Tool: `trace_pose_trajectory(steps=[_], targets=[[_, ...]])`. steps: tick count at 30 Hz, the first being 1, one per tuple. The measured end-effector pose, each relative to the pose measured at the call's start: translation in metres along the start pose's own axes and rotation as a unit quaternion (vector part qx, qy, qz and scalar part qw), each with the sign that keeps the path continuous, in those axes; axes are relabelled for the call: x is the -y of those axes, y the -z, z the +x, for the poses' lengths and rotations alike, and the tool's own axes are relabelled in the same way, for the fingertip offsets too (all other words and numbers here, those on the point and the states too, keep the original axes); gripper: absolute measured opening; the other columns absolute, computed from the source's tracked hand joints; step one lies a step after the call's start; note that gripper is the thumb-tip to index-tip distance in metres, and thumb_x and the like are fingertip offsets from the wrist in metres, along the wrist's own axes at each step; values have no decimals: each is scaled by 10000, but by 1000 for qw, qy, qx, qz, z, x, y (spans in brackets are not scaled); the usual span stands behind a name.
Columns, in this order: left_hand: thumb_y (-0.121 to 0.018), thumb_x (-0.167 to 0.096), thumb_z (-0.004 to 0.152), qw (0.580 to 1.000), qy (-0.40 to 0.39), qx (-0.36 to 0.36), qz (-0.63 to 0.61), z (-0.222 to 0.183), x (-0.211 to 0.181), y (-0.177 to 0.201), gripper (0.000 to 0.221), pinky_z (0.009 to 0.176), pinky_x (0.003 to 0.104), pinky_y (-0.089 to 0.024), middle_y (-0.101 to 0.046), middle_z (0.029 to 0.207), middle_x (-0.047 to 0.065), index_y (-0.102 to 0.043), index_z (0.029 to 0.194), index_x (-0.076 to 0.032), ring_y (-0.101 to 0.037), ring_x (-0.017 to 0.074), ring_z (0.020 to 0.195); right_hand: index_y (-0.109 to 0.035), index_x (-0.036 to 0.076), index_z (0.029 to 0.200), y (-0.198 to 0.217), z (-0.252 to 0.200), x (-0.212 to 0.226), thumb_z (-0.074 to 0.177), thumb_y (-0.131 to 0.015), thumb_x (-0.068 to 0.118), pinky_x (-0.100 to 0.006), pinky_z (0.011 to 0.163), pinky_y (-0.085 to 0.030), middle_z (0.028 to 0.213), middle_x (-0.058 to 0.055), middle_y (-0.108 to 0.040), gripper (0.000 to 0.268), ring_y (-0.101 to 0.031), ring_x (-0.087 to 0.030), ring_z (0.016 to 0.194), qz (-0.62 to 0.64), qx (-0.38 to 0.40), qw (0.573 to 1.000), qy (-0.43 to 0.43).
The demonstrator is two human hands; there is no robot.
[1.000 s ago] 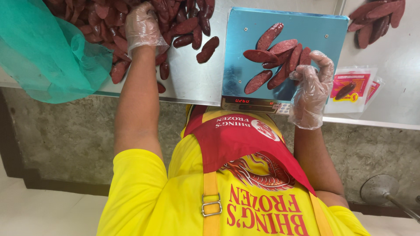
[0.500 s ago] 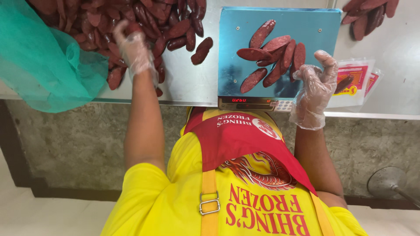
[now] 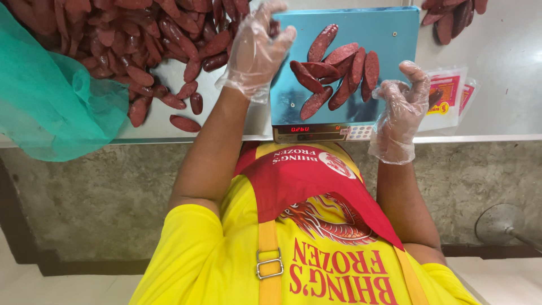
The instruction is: The person, wearing gloves, picks up individual pieces of meat from a pile, places several pieces onto a digital scale to weigh them, and then puts the weighed meat into plastic packets.
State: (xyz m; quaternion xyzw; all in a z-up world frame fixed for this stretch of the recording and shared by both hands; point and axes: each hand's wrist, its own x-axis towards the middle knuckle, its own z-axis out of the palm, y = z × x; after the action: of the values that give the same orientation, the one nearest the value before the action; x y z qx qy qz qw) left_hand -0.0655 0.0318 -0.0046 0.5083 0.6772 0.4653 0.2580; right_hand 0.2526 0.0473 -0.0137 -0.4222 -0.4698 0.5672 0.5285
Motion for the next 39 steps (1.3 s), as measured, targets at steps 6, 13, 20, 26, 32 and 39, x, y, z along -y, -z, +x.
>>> trace_pose_trajectory(steps=[6, 13, 20, 26, 32, 39], targets=[[-630, -50, 801, 994, -64, 94, -4, 6, -6, -15, 512, 869, 385, -561, -670, 1059, 218, -611, 1310, -9, -678, 325, 933, -554, 19, 1358, 13, -7, -7, 995, -634, -157, -355, 852, -589, 1367, -73, -572, 411, -626, -153, 960, -6, -41, 999, -12], [-707, -144, 909, 984, -100, 143, -23, 0, -25, 0, 301, 875, 372, -579, -763, 1095, 113, -704, 1197, -53, -739, 256, 947, -549, 32, 1365, 20, -17, -6, 1003, -626, -142, -341, 854, -585, 1385, -91, -553, 409, -647, -156, 981, 13, -61, 997, -43], [-713, -134, 1039, 990, -11, -48, -129, -2, 8, 63, 216, 600, 306, -413, -569, 768, -14, -635, 884, -6, -494, 88, 668, -553, 25, 1354, 17, -13, -6, 1008, -616, -147, -346, 855, -585, 1422, -103, -551, 392, -651, -167, 990, 24, -60, 998, -27], [-681, -3, 1007, 950, 63, -121, -280, -15, 35, 93, 44, 616, 257, -425, -629, 823, 8, -657, 971, -2, -532, 70, 677, -551, 28, 1363, 20, -7, -15, 1003, -614, -145, -345, 846, -589, 1401, -102, -552, 404, -644, -161, 968, 17, -56, 998, -37], [-689, 11, 1010, 937, 88, -125, -315, -28, 57, 98, 26, 589, 228, -377, -651, 863, 24, -665, 1016, 0, -489, 54, 669, -544, 20, 1376, 18, 0, -15, 1018, -607, -150, -335, 838, -587, 1426, -123, -544, 401, -649, -170, 983, 24, -36, 999, -31], [-675, -166, 968, 985, 145, 52, 73, -39, 63, 81, 206, 904, 334, -598, -767, 1080, 81, -737, 1153, -100, -745, 188, 955, -536, 8, 1388, 15, 8, -12, 1052, -606, -168, -316, 860, -597, 1421, -136, -522, 386, -631, -148, 933, 36, -18, 999, -14]])
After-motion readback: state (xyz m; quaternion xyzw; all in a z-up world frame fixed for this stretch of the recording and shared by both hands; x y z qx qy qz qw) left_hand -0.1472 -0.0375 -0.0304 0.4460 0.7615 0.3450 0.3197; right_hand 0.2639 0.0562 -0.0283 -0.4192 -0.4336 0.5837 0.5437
